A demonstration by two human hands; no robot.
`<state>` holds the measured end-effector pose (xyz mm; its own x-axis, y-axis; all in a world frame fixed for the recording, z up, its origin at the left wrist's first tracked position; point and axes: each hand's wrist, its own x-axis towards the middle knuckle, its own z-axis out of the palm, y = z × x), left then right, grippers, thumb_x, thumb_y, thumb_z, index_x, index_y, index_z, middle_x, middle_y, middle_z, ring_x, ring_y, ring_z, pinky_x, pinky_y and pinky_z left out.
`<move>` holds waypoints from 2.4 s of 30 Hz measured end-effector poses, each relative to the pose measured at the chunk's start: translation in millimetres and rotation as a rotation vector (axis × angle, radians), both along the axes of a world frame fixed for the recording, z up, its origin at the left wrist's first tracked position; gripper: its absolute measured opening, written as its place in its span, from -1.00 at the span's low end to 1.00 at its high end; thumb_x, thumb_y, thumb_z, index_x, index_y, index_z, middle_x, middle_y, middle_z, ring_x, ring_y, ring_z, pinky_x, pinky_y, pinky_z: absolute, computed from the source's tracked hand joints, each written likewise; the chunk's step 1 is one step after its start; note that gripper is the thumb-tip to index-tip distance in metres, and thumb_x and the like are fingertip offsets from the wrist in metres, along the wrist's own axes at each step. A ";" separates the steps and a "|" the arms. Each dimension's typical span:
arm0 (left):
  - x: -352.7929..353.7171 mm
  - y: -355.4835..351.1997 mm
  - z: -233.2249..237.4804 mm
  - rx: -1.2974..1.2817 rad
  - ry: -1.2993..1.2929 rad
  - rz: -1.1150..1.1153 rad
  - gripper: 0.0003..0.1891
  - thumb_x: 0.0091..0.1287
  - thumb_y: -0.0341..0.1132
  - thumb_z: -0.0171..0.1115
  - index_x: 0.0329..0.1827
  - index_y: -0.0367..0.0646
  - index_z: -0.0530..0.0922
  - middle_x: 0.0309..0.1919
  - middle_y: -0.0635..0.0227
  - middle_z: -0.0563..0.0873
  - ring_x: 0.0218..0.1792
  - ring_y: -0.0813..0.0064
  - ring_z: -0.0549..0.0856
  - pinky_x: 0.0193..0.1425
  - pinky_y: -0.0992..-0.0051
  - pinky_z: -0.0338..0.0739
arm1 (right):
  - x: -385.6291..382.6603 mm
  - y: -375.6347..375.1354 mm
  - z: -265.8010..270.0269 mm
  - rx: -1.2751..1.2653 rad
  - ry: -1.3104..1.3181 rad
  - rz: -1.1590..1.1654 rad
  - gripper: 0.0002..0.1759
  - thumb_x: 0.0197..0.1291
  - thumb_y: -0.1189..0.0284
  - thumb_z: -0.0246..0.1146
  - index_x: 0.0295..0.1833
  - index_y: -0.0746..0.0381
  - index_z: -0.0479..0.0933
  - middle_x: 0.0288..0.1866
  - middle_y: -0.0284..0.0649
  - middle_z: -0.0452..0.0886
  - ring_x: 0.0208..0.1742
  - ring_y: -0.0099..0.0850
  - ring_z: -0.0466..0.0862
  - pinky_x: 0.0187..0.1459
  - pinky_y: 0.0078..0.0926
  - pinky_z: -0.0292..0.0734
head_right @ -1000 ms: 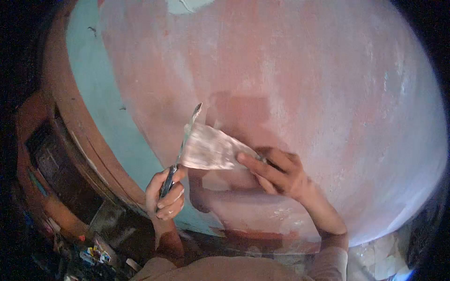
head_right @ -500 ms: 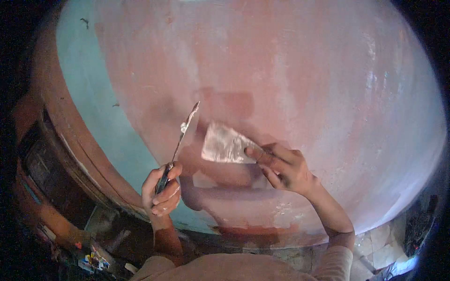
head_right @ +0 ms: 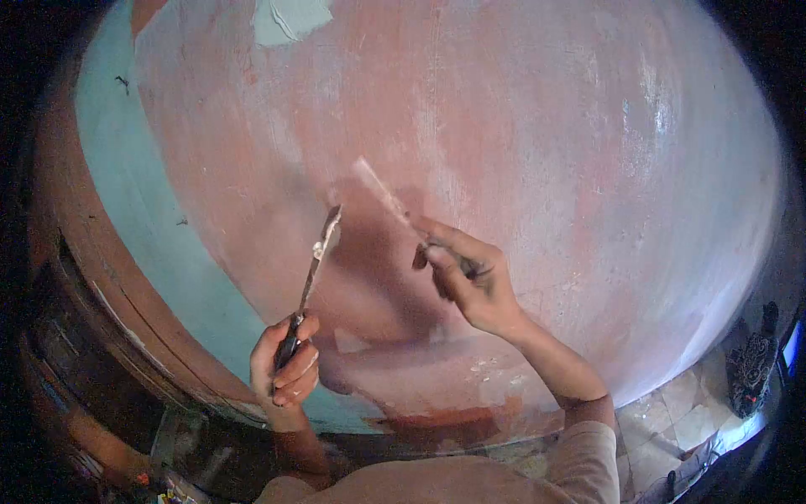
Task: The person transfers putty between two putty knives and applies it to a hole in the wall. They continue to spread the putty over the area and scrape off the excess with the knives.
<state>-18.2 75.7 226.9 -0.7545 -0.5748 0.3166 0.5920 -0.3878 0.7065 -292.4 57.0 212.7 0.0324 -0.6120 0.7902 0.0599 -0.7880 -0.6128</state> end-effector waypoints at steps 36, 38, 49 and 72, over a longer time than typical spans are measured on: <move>75.3 -29.6 -49.0 -0.300 0.119 0.769 -0.68 0.51 -0.02 -0.25 -0.12 -0.08 0.32 -0.88 0.45 0.26 -0.99 0.51 0.22 -0.95 0.48 0.17 | -36.9 -39.2 277.8 -1.384 1.109 -1.478 -0.38 0.13 0.63 0.19 0.27 -0.18 0.50 0.15 -0.29 0.49 0.04 -0.30 0.55 -0.01 -0.32 0.58; 71.8 -32.4 -53.7 -0.287 0.120 0.754 -0.68 0.51 -0.01 -0.24 -0.14 -0.07 0.32 -0.88 0.45 0.26 -0.99 0.51 0.20 -0.96 0.47 0.15 | -34.5 -52.6 300.5 -1.431 1.081 -1.445 -0.39 0.15 0.64 0.19 0.28 -0.17 0.50 0.18 -0.32 0.47 0.09 -0.31 0.53 -0.02 -0.33 0.62; 50.8 -36.3 -57.8 -0.227 0.123 0.793 -0.68 0.49 -0.04 -0.19 -0.20 -0.13 0.34 -0.88 0.36 0.30 -0.99 0.52 0.14 -0.95 0.47 0.10 | -23.1 -78.8 328.9 -1.307 1.155 -1.145 -0.42 0.06 0.55 0.25 0.26 -0.06 0.52 0.13 -0.18 0.44 0.13 -0.25 0.46 0.07 -0.25 0.37; 93.8 -33.7 -42.7 -0.183 0.062 0.668 -0.63 0.43 -0.03 -0.10 -0.21 -0.22 0.38 -0.85 0.26 0.34 -0.95 0.47 0.20 -0.91 0.43 0.17 | -33.0 -15.2 324.0 -1.117 1.086 -1.462 -0.44 0.04 0.62 0.27 0.21 0.00 0.55 0.08 -0.21 0.46 0.07 -0.23 0.48 0.07 -0.29 0.45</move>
